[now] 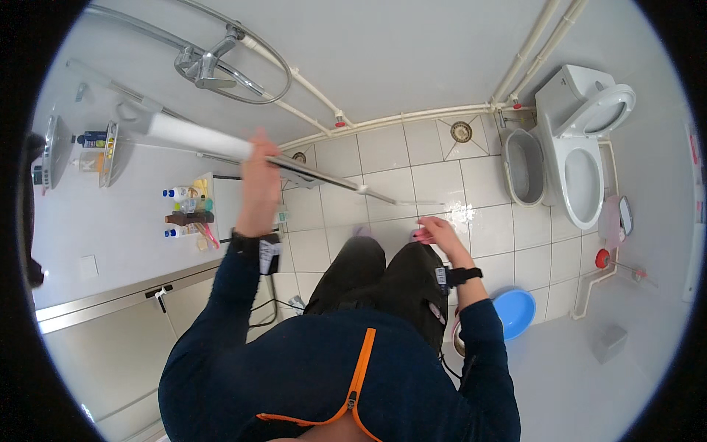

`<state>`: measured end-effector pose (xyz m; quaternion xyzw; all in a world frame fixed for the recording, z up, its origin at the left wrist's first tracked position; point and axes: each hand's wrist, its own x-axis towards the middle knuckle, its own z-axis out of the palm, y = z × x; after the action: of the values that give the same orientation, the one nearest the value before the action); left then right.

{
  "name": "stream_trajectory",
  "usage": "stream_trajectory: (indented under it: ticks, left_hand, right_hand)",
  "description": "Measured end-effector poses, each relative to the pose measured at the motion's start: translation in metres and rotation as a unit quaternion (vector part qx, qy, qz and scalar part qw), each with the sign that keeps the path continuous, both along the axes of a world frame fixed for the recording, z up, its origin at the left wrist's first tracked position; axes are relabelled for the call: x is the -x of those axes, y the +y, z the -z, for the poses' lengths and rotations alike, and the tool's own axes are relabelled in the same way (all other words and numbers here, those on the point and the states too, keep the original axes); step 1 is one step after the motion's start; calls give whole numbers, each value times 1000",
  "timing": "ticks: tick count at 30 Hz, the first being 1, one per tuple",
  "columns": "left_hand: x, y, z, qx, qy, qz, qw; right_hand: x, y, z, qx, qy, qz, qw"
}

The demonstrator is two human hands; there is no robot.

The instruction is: The person assembles a mop by attaching a white handle to a metal shaft and then connects a mop head. They rinse the mop head under running water from a shower head, then pour water from a bucket into the toilet. The person continues assembling and adjusting the mop components before exiting the bathroom.

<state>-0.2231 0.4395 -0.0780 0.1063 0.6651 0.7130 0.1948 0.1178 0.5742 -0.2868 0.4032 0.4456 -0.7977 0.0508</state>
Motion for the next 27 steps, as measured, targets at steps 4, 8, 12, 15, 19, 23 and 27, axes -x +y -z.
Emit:
stream_trajectory:
  ticks: [4, 8, 12, 15, 19, 23, 27]
  left_hand:
    - [-88, 56, 23, -38, -97, 19, 994]
    - [-157, 70, 57, 53, -308, 112, 943]
    - [-129, 63, 95, 51, -23, 380, 923]
    - [-9, 52, 89, 43, 105, 272, 956]
    - [177, 32, 30, 97, 272, 47, 956]
    - [260, 37, 29, 350, 340, 54, 871]
    - [286, 9, 58, 326, 361, -7, 874]
  right_hand:
    - [48, -16, -32, 135, 98, -6, 986]
    - [80, -15, -17, 389, 231, 229, 862]
    - [65, 9, 27, 424, 179, 434, 775]
    - [45, 32, 41, 396, 137, 481, 770]
    - [29, 56, 25, 385, 185, 468, 773]
    - [16, 58, 8, 352, 176, 491, 777]
    - [4, 51, 6, 352, 171, 484, 783]
